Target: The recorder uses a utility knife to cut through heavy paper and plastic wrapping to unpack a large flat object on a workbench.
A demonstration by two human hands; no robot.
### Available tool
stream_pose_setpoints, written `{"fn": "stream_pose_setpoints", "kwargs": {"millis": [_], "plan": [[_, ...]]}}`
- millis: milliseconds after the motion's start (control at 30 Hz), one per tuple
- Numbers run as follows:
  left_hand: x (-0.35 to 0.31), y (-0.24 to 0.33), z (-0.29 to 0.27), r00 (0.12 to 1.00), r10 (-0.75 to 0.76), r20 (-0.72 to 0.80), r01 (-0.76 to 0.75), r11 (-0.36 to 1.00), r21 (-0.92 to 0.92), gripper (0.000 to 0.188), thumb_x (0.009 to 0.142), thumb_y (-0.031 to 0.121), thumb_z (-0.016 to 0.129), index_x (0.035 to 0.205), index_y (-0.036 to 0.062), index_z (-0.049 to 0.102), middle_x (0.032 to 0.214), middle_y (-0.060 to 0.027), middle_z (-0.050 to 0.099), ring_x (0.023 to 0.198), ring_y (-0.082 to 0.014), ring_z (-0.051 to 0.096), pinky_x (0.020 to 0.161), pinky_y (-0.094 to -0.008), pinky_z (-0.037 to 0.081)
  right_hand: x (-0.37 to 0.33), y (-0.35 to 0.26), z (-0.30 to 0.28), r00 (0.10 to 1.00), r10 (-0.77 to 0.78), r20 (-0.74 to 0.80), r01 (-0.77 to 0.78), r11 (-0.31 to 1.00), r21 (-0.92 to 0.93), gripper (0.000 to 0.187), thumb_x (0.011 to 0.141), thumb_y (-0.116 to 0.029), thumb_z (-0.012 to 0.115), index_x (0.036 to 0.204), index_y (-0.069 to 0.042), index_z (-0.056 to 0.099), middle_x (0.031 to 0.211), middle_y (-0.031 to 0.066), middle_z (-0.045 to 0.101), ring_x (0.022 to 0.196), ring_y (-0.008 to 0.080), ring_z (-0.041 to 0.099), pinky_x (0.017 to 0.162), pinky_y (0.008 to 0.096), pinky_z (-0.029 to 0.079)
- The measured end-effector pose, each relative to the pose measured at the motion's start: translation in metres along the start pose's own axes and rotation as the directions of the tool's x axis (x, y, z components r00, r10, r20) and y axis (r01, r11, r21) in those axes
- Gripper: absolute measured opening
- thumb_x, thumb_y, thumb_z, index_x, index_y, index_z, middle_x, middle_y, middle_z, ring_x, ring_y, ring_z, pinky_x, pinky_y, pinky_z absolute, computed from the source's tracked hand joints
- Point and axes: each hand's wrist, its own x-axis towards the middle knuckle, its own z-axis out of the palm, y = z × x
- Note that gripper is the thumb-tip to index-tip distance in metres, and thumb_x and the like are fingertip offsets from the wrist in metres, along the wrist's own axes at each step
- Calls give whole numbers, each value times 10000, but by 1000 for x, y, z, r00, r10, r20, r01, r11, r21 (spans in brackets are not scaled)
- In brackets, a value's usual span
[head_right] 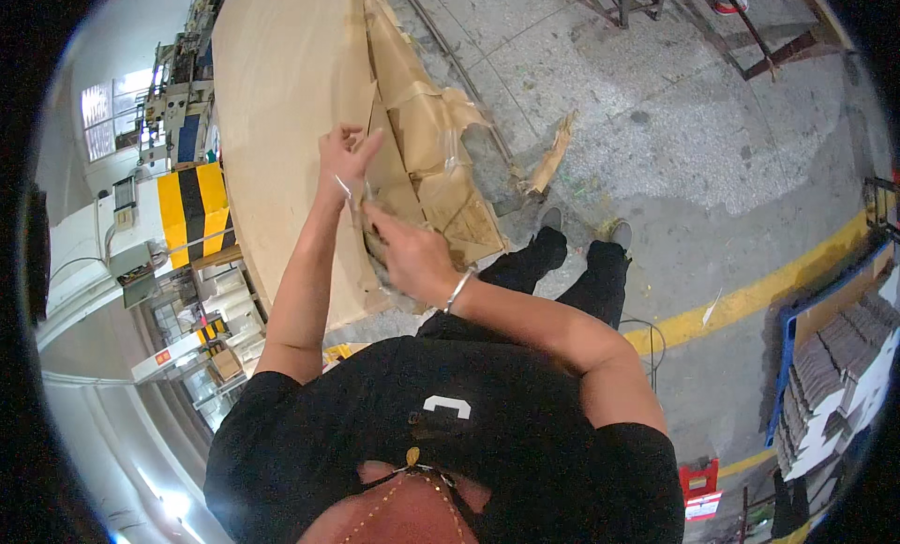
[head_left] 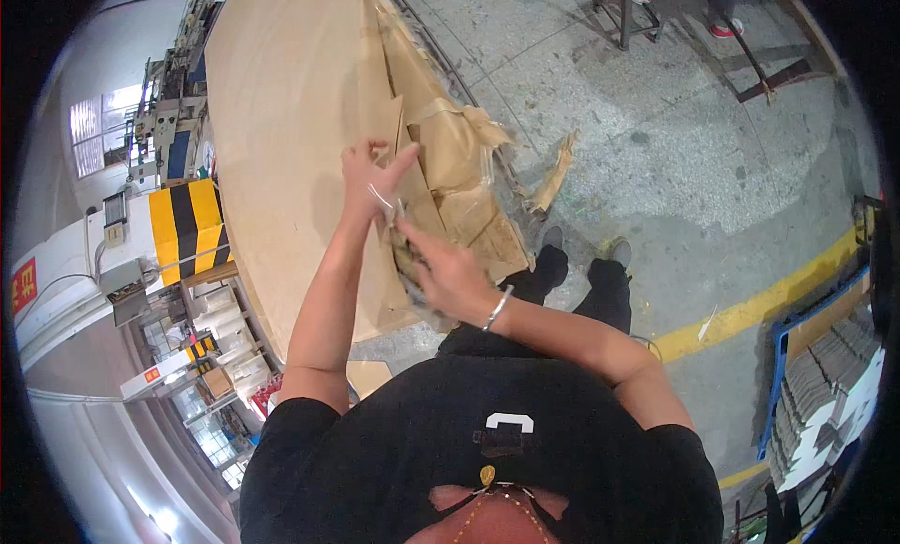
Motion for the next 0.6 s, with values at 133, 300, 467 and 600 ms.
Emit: {"fn": "stream_pose_setpoints", "kwargs": {"millis": [133, 300, 467, 600], "plan": [[5, -2, 2, 993, 114, 40, -121, 924, 364, 772, 630, 292, 774, 1254, 31, 401, 1270, -238, 373, 1027, -363, 520, 853, -397, 447, 12, -14, 4, 981, 31, 190, -10, 994, -113, 565, 761, -33, 537, 1302, -96, 388, 1073, 188, 576, 908, 346, 582, 757, 408, 476], [15, -36, -22, 956, -108, 271, 232, 845, -482, 631, 703, 149, 711, 1242, 13, 411, 1192, -175, 491, 1023, -248, 537, 826, -329, 462, 35, -10, -32, 1000, 5, -20, -7, 997, -72, 397, 802, -124, 570, 1190, -62, 505, 967, 173, 610, 863, 324, 597, 754, 355, 477], [13, -25, -33, 986, -67, 149, 148, 759, -634, 377, 786, 110, 654, 1116, 9, 500, 1023, -54, 568, 960, -139, 523, 802, -259, 442, 90, 38, -93, 905, -163, -393, -27, 900, -435, 373, 783, -283, 609, 1058, -35, 573, 958, 217, 608, 879, 357, 593, 755, 438, 468], [27, -52, -38, 994, 26, 111, 49, 779, -625, 262, 805, 117, 638, 1034, 40, 538, 986, -11, 562, 917, -114, 517, 765, -229, 433, 111, 100, -104, 949, 284, -135, -312, 797, -518, 524, 716, -410, 665, 1034, -1, 588, 992, 230, 607, 891, 358, 595, 771, 433, 470]]}}
